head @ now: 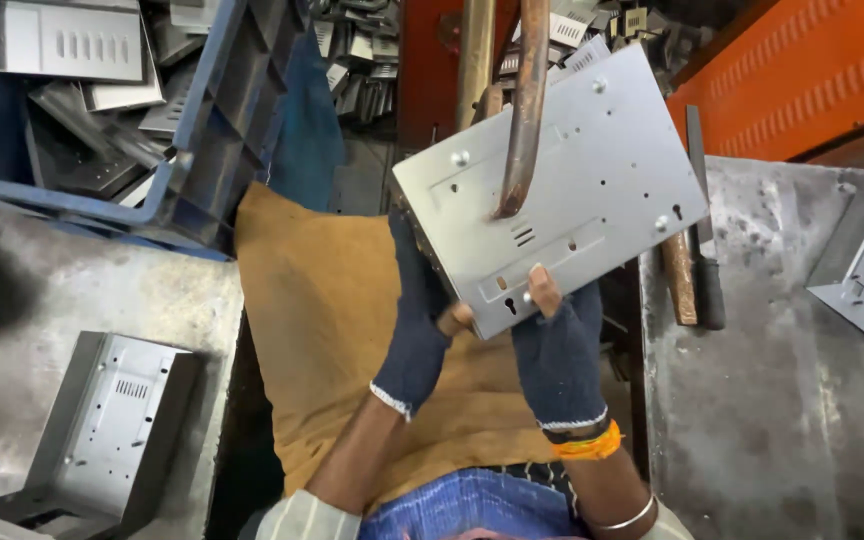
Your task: The person is performing spot welding on various metal enclosure components using an industrial welding machine.
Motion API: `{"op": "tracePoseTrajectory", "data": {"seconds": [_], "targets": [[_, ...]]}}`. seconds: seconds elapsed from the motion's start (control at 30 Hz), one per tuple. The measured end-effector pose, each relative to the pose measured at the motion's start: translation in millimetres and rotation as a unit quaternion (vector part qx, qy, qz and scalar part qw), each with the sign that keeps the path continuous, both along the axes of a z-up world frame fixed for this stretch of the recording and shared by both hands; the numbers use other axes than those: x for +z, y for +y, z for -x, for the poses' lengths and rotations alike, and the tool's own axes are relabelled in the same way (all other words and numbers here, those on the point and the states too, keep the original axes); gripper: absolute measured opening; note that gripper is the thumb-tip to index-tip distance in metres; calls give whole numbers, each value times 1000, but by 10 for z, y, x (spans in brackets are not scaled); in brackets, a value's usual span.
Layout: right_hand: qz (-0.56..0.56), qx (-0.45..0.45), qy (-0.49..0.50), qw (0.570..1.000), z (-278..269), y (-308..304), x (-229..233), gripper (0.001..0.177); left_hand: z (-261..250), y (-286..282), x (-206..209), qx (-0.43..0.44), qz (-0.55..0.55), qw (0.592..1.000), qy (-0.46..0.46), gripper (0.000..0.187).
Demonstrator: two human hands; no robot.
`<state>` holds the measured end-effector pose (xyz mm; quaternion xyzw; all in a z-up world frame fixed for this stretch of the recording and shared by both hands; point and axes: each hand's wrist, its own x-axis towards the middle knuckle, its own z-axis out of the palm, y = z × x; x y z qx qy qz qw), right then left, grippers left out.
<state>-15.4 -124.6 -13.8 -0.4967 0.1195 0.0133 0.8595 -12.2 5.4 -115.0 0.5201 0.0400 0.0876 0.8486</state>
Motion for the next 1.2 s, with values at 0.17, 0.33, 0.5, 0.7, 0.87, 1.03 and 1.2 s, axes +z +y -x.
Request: {"op": "tracePoseTrajectory", "data": {"seconds": [0.17, 0.33, 0.5, 0.7, 0.87, 1.03, 1.2], "targets": [[297, 9, -243, 923, -257, -109, -248, 39, -237, 32, 192, -16, -50, 995, -82, 133], [-26, 23, -110, 993, -629, 68, 27, 52, -607, 41, 273, 0, -53, 995, -90, 126], [-35, 9, -111, 993, -839, 86, 31, 53, -883, 14, 320, -13, -35, 997, -74, 127], [-59, 22, -101, 993, -936, 34, -102, 47, -1024, -12, 259, -6, -51, 994, -99, 132], [-63, 25, -110, 992, -952, -2, -210, 46, -1050, -32, 159, 7, -58, 992, -112, 133], [12, -23, -129, 991, -908, 95, -69, 50, -1016, -35, 215, 14, -75, 991, -106, 133], [-48, -21, -120, 991, -912, 105, -106, 52, -1031, -26, 173, 7, -64, 993, -101, 134]]}}
